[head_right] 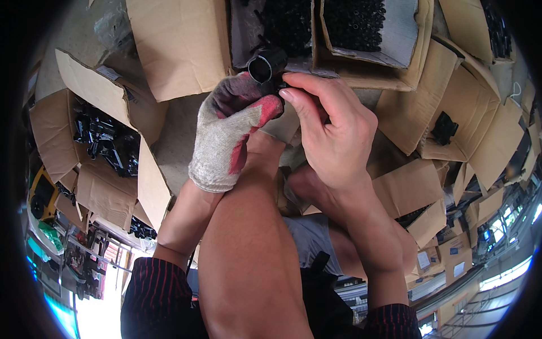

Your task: The person assembles small black metal components by hand, inserting a small screw into a hole in a curved metal piece while sitting on the floor surrounded by boxes of similar parts.

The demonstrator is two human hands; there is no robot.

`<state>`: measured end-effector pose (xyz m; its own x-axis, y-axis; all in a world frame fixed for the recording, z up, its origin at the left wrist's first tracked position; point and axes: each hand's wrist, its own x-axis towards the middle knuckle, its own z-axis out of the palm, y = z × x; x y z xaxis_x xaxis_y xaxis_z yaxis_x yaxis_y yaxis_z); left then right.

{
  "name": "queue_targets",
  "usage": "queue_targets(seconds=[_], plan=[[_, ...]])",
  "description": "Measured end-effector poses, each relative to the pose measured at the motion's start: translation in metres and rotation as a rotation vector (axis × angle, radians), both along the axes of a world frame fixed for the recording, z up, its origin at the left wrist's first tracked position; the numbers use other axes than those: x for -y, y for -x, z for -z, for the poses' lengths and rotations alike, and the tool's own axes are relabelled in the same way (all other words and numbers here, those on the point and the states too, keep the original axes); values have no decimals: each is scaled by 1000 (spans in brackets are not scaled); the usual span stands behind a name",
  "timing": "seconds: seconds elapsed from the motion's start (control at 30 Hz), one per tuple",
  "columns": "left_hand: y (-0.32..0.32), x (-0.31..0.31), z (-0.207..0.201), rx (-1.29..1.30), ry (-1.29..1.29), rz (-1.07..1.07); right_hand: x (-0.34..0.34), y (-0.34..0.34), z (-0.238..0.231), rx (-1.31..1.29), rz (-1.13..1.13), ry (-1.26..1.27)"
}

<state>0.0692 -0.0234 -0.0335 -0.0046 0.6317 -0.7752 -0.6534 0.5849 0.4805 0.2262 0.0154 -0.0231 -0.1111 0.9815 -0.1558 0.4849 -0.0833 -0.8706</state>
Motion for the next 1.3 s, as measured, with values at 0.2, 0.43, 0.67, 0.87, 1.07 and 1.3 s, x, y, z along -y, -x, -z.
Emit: queue_targets(seconds=[0.2, 0.43, 0.67, 0.87, 1.07, 1.3], plan=[[1, 0, 1, 4, -18, 0, 1, 1, 1, -24, 33, 18], [1, 0, 0, -22, 12, 28, -2, 0, 0, -9, 7, 22], [1, 2, 2, -25, 1, 24, -1, -2, 0, 15, -2, 5], [2, -1, -2, -14, 12, 32, -4, -2, -2, 51, -45, -43], [2, -1, -1, -21, 12, 34, -3, -3, 0, 34, -34, -21], [2, 0, 1, -22, 2, 35, -6, -3, -6, 79, -56, 16]])
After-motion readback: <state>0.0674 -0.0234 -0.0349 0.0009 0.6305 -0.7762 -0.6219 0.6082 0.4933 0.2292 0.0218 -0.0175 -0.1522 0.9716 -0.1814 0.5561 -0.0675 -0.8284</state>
